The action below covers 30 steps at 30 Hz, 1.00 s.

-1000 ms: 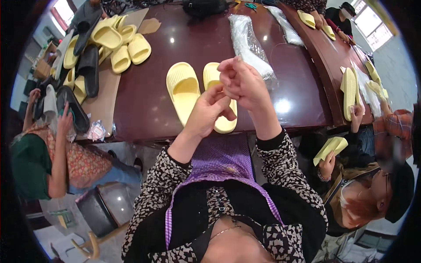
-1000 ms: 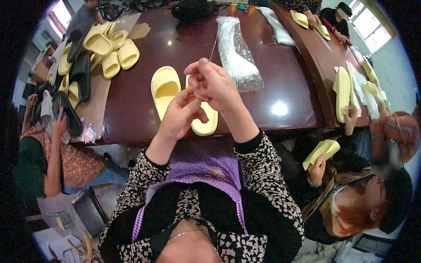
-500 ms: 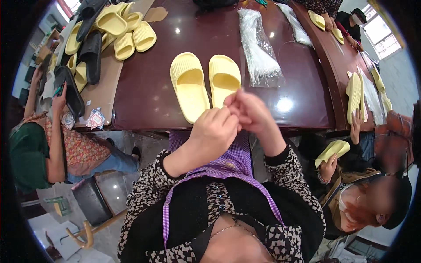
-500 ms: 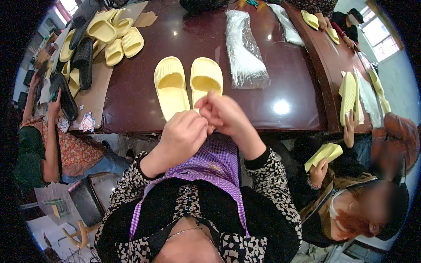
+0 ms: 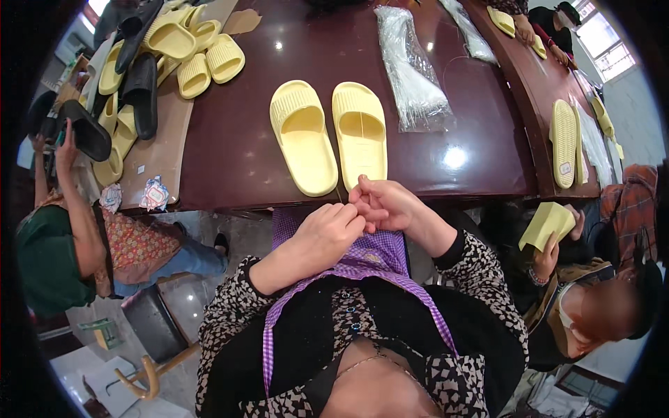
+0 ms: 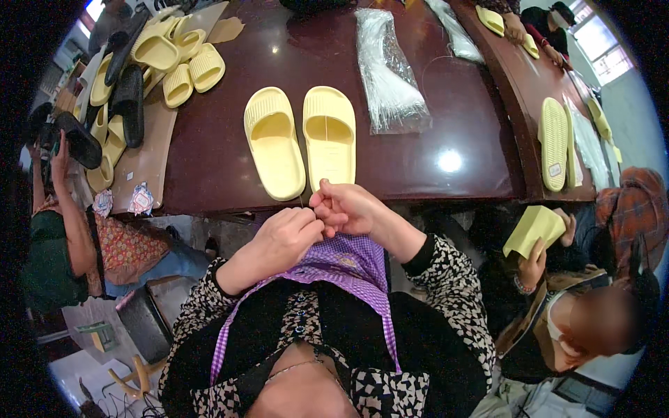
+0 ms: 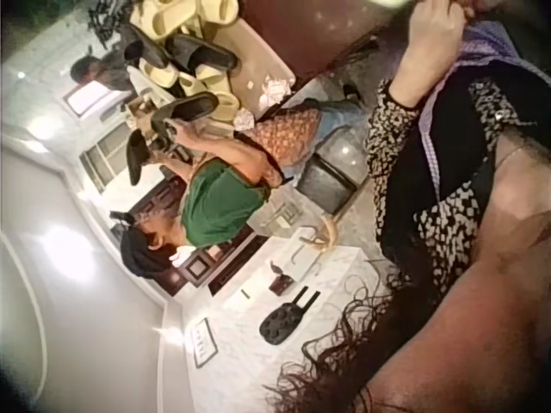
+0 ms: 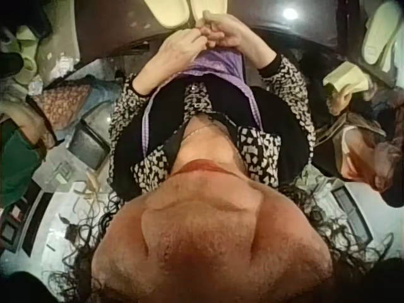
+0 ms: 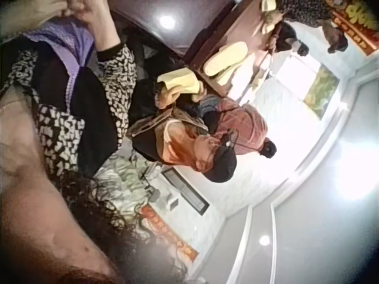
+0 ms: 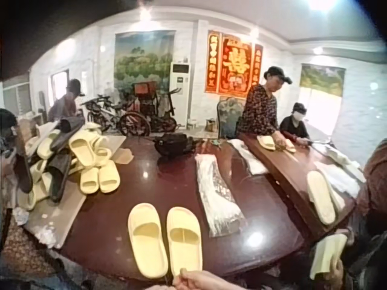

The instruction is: The person pairs slides together and fastens each pair using plastic ties.

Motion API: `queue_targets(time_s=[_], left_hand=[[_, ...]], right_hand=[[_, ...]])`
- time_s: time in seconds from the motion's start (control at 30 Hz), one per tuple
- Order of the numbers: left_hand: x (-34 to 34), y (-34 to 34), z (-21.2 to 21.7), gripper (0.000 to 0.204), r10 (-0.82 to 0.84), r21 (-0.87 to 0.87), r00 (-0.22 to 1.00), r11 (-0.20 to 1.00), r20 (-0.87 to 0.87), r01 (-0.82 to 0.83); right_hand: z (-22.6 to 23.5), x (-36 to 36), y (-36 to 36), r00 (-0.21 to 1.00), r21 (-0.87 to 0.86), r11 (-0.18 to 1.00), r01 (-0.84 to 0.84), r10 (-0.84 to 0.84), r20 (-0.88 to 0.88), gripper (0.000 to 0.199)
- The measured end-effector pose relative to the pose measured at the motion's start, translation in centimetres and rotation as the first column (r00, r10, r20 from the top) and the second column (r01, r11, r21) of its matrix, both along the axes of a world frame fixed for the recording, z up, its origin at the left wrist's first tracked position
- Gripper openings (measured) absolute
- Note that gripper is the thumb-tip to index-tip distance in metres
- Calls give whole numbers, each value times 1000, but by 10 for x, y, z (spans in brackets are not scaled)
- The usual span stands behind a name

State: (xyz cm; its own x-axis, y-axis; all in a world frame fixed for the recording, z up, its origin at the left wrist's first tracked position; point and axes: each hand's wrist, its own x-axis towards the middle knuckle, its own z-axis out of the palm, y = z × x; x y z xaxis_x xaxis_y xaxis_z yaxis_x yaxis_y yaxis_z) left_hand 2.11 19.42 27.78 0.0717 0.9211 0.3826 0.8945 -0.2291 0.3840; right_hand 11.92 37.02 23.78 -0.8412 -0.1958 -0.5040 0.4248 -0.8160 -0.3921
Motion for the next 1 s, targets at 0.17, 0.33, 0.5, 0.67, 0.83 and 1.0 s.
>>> queue_targets(time_s=[0.17, 0.33, 0.5, 0.67, 0.83, 1.0], left_hand=[[-7, -10, -10, 10, -90, -5, 992, 996, 90, 91], [-12, -11, -9, 12, -98, 11, 989, 995, 109, 98], [-19, 0, -6, 8, -23, -33, 994, 999, 102, 27], [-28, 30, -27, 9, 195, 88, 981, 977, 14, -195], [-39, 53, -32, 6, 351, 163, 936, 923, 12, -349], [-51, 66, -38, 8, 432, 181, 901, 884, 33, -431]], right_hand=[[-5, 1, -16, 999, 12, 1000, -27, 26, 44, 46], [1, -5, -16, 996, 112, 994, 7, -18, 91, 44], [5, -26, 14, 999, 253, 967, 37, -41, 9, 40], [10, -52, 33, 992, 605, 793, 73, -118, 36, 39], [32, -53, 46, 997, 929, 368, 25, -71, 1, 47], [41, -44, 75, 991, 991, -87, -99, -101, 90, 46]])
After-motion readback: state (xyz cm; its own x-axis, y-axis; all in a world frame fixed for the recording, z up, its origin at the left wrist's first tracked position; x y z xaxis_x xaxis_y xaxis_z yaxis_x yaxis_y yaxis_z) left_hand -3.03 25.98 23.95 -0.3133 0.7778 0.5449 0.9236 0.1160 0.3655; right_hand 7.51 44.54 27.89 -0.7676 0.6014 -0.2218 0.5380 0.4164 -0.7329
